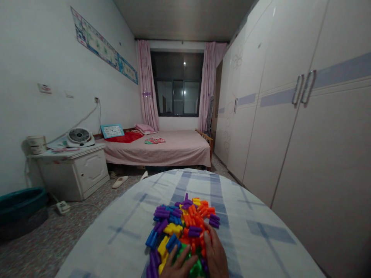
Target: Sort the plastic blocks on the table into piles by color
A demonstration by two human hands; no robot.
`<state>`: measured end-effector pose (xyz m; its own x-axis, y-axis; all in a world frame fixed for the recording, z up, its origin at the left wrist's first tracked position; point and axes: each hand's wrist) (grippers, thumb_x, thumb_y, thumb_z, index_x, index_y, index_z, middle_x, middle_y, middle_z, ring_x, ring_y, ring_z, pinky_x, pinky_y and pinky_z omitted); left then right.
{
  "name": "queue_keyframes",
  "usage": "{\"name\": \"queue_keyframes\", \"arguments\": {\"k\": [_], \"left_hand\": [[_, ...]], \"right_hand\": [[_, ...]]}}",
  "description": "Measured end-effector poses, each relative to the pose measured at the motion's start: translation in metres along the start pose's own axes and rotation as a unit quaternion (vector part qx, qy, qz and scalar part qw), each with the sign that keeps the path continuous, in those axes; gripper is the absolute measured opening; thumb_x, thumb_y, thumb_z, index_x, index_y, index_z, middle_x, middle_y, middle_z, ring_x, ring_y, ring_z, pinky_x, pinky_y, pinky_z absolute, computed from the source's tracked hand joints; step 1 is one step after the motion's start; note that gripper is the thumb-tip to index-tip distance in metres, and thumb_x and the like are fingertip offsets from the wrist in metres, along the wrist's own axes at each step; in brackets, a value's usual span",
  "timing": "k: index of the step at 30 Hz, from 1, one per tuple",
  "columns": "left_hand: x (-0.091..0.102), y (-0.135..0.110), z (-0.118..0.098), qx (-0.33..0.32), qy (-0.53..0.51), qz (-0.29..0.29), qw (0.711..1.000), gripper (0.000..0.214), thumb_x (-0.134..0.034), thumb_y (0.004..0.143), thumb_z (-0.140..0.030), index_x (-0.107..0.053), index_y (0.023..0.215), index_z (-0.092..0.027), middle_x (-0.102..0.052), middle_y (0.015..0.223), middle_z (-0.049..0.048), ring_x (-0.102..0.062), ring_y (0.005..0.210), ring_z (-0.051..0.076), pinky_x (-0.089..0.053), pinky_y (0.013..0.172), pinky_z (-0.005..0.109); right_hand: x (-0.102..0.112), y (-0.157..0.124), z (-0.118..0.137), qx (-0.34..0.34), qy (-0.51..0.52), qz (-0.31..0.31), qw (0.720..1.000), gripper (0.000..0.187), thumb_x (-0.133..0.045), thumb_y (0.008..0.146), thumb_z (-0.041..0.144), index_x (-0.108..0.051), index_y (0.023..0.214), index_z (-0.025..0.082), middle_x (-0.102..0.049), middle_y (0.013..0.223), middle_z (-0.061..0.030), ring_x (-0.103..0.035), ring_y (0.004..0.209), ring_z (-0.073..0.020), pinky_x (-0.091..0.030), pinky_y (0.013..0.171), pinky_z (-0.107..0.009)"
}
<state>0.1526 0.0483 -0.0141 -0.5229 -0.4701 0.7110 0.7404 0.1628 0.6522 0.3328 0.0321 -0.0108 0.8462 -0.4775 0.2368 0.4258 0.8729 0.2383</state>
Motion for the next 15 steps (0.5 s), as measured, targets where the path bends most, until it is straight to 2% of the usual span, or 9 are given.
{"name": "queue_keyframes", "arguments": {"k": [2, 4, 9, 12, 15], "left_hand": [[-0.007, -0.005, -0.002, 0.010, 0.003, 0.007, 1.000, 0.046, -0.068, 0.078, -0.037, -0.053, 0.121, -0.037, -0.066, 0.110, -0.0050, -0.061, 0.105, 0.017, -0.042, 0.099, 0.030], [-0.005, -0.005, -0.004, -0.004, 0.024, 0.006, 1.000, 0.046, -0.068, 0.078, -0.036, -0.052, 0.121, -0.038, -0.064, 0.116, -0.0051, -0.058, 0.110, 0.018, -0.041, 0.100, 0.032], [0.011, 0.016, -0.006, -0.006, 0.042, -0.044, 0.998, 0.022, -0.057, 0.086, -0.033, -0.060, 0.108, -0.035, -0.065, 0.108, -0.0059, -0.052, 0.116, 0.019, -0.028, 0.109, 0.039], [0.010, 0.026, -0.008, 0.020, 0.028, -0.071, 0.997, 0.014, -0.053, 0.088, -0.030, -0.062, 0.099, -0.031, -0.066, 0.099, -0.0033, -0.054, 0.111, 0.018, -0.024, 0.110, 0.042], [0.001, 0.026, -0.005, 0.083, 0.018, -0.080, 0.993, 0.015, -0.055, 0.084, -0.031, -0.062, 0.096, -0.025, -0.065, 0.096, 0.0003, -0.054, 0.109, 0.020, -0.026, 0.108, 0.044]], "right_hand": [[0.000, -0.001, 0.001, 0.001, 0.001, 0.001, 1.000, 0.061, -0.035, 0.084, 0.059, -0.056, 0.122, 0.018, -0.054, 0.132, -0.0091, -0.046, 0.126, -0.0220, -0.031, 0.110, -0.037], [0.000, -0.001, 0.001, -0.004, -0.001, 0.003, 1.000, 0.061, -0.034, 0.084, 0.058, -0.055, 0.123, 0.017, -0.053, 0.133, -0.0097, -0.046, 0.127, -0.0224, -0.030, 0.111, -0.038], [0.000, 0.000, -0.001, -0.009, -0.007, 0.008, 1.000, 0.064, -0.033, 0.083, 0.059, -0.054, 0.125, 0.014, -0.051, 0.135, -0.0114, -0.043, 0.128, -0.0230, -0.027, 0.112, -0.039], [0.000, 0.000, -0.002, -0.006, -0.008, 0.010, 1.000, 0.063, -0.033, 0.084, 0.058, -0.053, 0.125, 0.015, -0.052, 0.135, -0.0107, -0.044, 0.128, -0.0225, -0.027, 0.112, -0.039], [0.000, 0.001, -0.001, 0.000, -0.009, 0.011, 1.000, 0.061, -0.035, 0.084, 0.058, -0.054, 0.124, 0.016, -0.053, 0.134, -0.0097, -0.045, 0.127, -0.0223, -0.029, 0.111, -0.038]]}}
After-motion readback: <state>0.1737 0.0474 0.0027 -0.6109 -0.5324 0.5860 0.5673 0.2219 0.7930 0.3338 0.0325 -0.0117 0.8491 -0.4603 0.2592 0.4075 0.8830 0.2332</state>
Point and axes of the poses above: each hand's wrist, its own y-axis towards the middle knuckle, its own x-axis out of the back of the hand, z = x × y
